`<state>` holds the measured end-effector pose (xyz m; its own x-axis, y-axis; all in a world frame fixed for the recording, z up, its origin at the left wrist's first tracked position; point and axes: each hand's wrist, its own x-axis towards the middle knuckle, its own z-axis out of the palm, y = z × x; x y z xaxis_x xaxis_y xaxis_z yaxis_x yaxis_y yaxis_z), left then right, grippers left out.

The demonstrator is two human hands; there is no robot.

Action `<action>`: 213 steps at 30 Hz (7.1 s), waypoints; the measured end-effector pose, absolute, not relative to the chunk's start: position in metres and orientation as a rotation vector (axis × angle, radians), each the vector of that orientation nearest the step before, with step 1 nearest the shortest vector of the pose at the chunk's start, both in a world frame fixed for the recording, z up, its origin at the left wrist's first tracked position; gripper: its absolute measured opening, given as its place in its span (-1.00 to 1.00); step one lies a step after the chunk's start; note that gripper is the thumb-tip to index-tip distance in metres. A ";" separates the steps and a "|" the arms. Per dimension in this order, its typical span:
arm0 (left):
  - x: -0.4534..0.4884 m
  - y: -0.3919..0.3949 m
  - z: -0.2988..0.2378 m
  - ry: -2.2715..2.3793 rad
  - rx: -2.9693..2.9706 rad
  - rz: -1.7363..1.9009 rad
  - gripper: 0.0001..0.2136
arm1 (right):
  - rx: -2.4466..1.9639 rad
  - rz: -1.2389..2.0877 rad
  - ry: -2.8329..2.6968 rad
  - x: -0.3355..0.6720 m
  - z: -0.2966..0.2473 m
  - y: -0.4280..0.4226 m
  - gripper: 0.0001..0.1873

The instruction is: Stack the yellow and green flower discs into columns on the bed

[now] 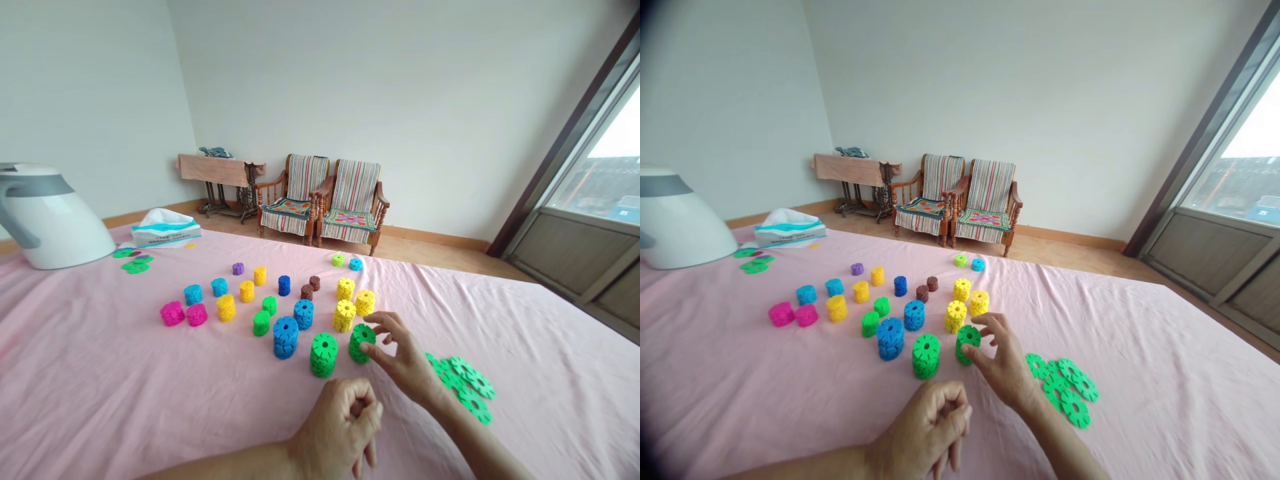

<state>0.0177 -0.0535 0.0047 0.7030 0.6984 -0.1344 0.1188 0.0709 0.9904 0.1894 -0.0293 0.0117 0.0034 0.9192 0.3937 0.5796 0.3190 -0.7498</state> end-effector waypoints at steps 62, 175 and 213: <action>0.018 -0.052 0.000 0.739 1.492 0.485 -0.53 | -1.853 0.122 -2.076 0.263 0.017 -0.043 -0.86; 0.020 -0.049 0.005 0.713 1.261 0.578 -0.48 | -1.303 0.921 -2.011 0.205 0.058 -0.068 -0.54; 0.019 -0.047 -0.003 0.733 1.307 0.558 -0.47 | -1.381 0.554 -1.557 0.196 0.019 -0.030 -0.62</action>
